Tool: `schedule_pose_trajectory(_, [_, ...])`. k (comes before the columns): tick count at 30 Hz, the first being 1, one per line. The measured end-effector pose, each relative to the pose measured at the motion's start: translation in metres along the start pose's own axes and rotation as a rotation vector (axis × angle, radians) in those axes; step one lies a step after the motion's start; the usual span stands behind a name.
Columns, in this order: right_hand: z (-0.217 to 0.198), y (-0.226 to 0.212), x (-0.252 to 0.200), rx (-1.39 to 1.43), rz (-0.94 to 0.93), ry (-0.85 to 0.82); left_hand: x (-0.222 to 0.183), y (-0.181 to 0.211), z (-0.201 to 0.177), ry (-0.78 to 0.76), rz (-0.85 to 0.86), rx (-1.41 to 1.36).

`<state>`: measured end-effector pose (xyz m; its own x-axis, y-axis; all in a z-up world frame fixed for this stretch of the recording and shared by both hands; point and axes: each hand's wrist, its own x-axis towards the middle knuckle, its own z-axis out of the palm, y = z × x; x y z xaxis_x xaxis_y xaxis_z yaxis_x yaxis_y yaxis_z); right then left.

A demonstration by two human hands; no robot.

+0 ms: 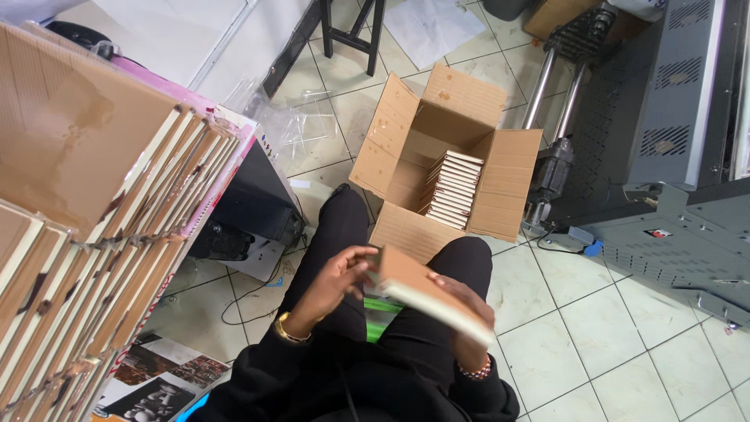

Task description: The person unboxes a brown notebook, removes its plastic film by hand, opens it to flip through the pages, and then places it into another cardboard box containing similar notebooks.

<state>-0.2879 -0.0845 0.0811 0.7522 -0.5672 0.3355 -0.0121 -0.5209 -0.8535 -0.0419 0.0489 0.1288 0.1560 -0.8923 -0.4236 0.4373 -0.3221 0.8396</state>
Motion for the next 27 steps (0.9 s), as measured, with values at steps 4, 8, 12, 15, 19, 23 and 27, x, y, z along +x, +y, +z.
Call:
schedule_pose_trajectory(4, [-0.001,-0.068,0.003,0.724,0.436,0.861,-0.007,0.021,0.015,-0.012,0.409,0.558])
schedule_pose_trajectory(8, [-0.005,-0.070,0.003,0.885,0.533,0.835,-0.007,0.027,0.024,0.007,0.307,0.510])
schedule_pose_trajectory(12, [-0.019,-0.059,-0.005,0.892,0.424,0.699,-0.007,0.017,0.020,0.054,0.233,0.136])
schedule_pose_trajectory(15, [-0.053,-0.066,0.002,0.756,0.358,0.621,-0.016,0.032,0.018,0.103,0.239,0.188])
schedule_pose_trajectory(19, [-0.093,-0.069,-0.002,0.466,0.510,0.456,-0.019,0.039,0.019,0.112,0.248,0.056])
schedule_pose_trajectory(23, [-0.097,-0.078,0.011,0.483,0.793,0.295,-0.009,0.030,0.017,0.153,0.214,-0.069])
schedule_pose_trajectory(27, [-0.073,-0.072,0.015,0.722,0.857,0.403,-0.016,0.043,0.025,-0.007,0.211,-0.158])
